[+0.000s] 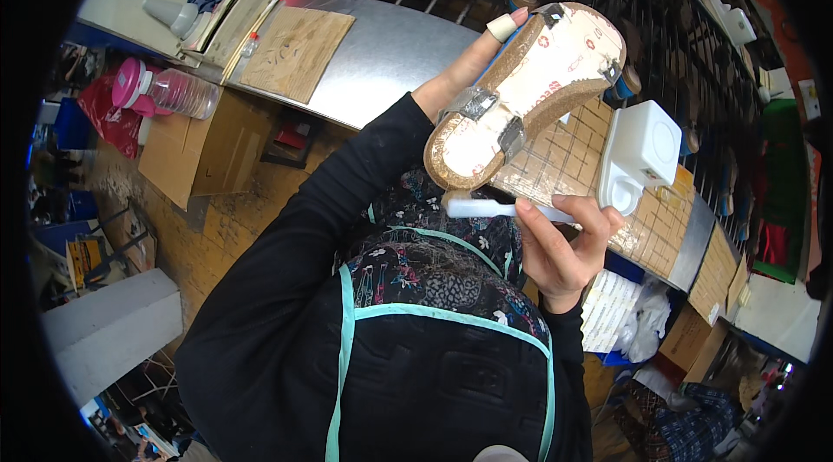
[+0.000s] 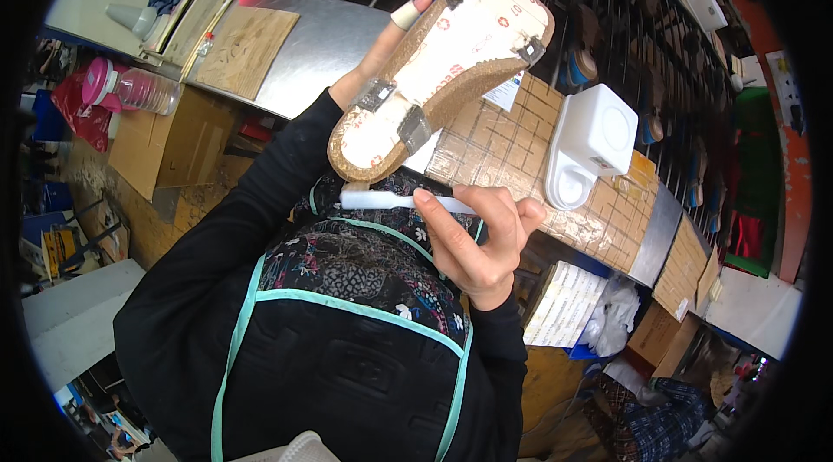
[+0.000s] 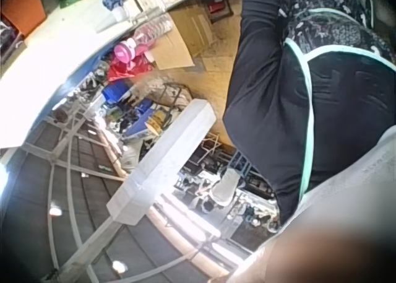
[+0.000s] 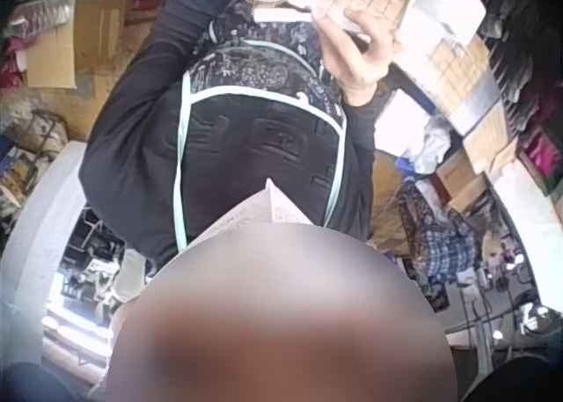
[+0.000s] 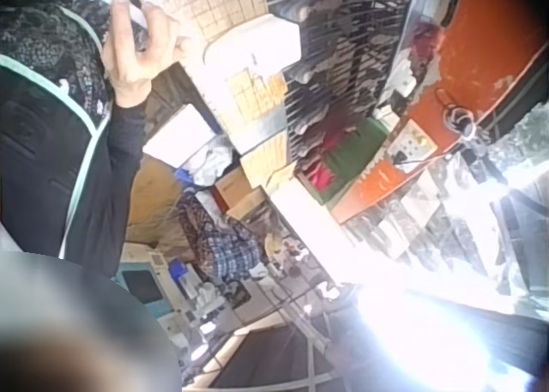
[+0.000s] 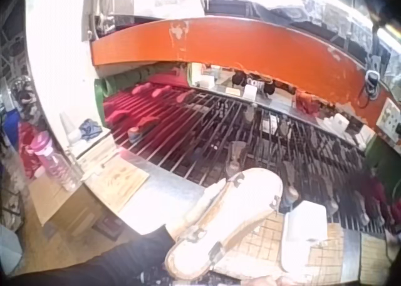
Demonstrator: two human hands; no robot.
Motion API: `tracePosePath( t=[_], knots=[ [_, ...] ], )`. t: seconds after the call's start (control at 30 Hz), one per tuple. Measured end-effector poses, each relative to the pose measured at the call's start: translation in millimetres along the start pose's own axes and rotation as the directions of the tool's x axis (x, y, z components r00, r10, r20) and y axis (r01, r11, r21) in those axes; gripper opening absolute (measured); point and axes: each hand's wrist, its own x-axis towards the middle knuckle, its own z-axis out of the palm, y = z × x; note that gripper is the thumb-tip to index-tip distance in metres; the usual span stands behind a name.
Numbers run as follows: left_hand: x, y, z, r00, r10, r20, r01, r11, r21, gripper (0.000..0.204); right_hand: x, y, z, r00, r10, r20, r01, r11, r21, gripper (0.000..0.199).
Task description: The person applies glue to the sole of a blue and beige shoe using a small brush. They repeatedly dip the brush into a white container and spread the adhesive across the sole surface.
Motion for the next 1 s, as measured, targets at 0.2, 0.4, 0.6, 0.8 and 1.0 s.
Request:
tracePosePath(
  t=[0.2, 0.4, 0.6, 0.8, 1.0],
  knots=[
    [-3.0, -5.9, 6.1, 0.999, -0.043, 0.014, 0.043, 0.999, 0.022, 0.062, -4.4, 7.0, 1.6, 0.999, 0.042, -0.03, -0.045, 0.99, -0.132, 0.045],
    [-3.8, -6.6, 4.2, 0.989, -0.076, 0.129, 0.078, 0.997, -0.008, 0.059, -9.8, 11.2, 5.8, 0.996, 0.06, -0.062, -0.058, 0.998, 0.025, 0.041],
    [-5.8, -12.2, 2.9, 0.988, -0.104, 0.113, 0.108, 0.994, -0.029, 0.059, -16.6, 20.6, 8.4, 0.994, 0.089, -0.056, -0.087, 0.996, 0.033, 0.038],
    [-4.2, -12.3, 0.7, 0.974, -0.127, 0.185, 0.156, 0.976, -0.149, 0.06, -18.5, 17.1, 11.1, 0.984, 0.153, -0.096, -0.149, 0.988, 0.046, 0.038],
    [-7.4, -2.3, 2.8, 0.999, -0.003, 0.049, -0.001, 0.996, 0.086, 0.07, -17.2, 5.2, 3.0, 0.993, 0.111, -0.031, -0.113, 0.991, -0.077, 0.037]
  ],
)
